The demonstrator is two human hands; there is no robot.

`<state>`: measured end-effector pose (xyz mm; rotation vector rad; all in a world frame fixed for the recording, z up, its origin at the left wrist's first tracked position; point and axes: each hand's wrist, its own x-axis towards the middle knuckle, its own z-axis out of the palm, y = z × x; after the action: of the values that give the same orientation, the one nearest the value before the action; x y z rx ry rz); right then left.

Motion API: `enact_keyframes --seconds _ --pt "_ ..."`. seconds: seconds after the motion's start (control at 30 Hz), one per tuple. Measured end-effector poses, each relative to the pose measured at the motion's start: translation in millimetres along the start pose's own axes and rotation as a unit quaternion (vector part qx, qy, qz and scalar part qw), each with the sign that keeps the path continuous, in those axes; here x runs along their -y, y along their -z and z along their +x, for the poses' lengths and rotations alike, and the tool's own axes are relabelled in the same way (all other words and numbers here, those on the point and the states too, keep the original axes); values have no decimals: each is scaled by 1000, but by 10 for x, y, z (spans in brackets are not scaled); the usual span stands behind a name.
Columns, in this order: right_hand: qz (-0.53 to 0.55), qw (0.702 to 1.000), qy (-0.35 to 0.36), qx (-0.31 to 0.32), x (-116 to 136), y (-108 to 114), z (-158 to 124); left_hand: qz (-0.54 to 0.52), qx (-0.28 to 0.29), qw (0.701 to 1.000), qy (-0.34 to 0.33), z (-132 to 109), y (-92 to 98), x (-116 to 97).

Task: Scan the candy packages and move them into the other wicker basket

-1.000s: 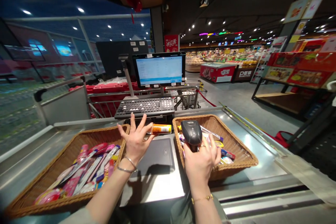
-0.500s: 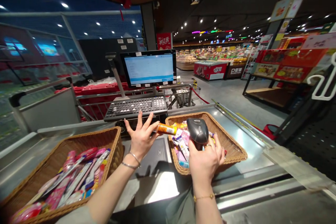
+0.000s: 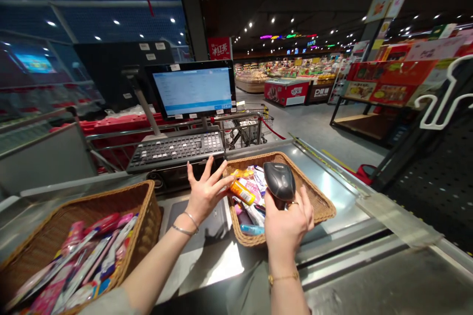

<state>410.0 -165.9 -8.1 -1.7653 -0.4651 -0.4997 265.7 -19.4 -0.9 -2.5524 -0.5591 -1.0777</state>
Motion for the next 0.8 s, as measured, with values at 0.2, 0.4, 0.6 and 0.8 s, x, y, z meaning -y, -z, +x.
enact_keyframes --seconds 0.2,0.4,0.6,0.8 --pt "-8 1000 -10 -9 1 -7 9 -20 43 999 -16 32 28 -82" --pt "-17 1000 -2 0 9 -16 -16 -2 44 999 22 -56 180 -36" --pt "7 1000 24 19 131 -24 -124 14 41 997 60 -177 369 44" --pt "33 998 46 42 259 -61 -252 30 24 994 105 -304 572 156"
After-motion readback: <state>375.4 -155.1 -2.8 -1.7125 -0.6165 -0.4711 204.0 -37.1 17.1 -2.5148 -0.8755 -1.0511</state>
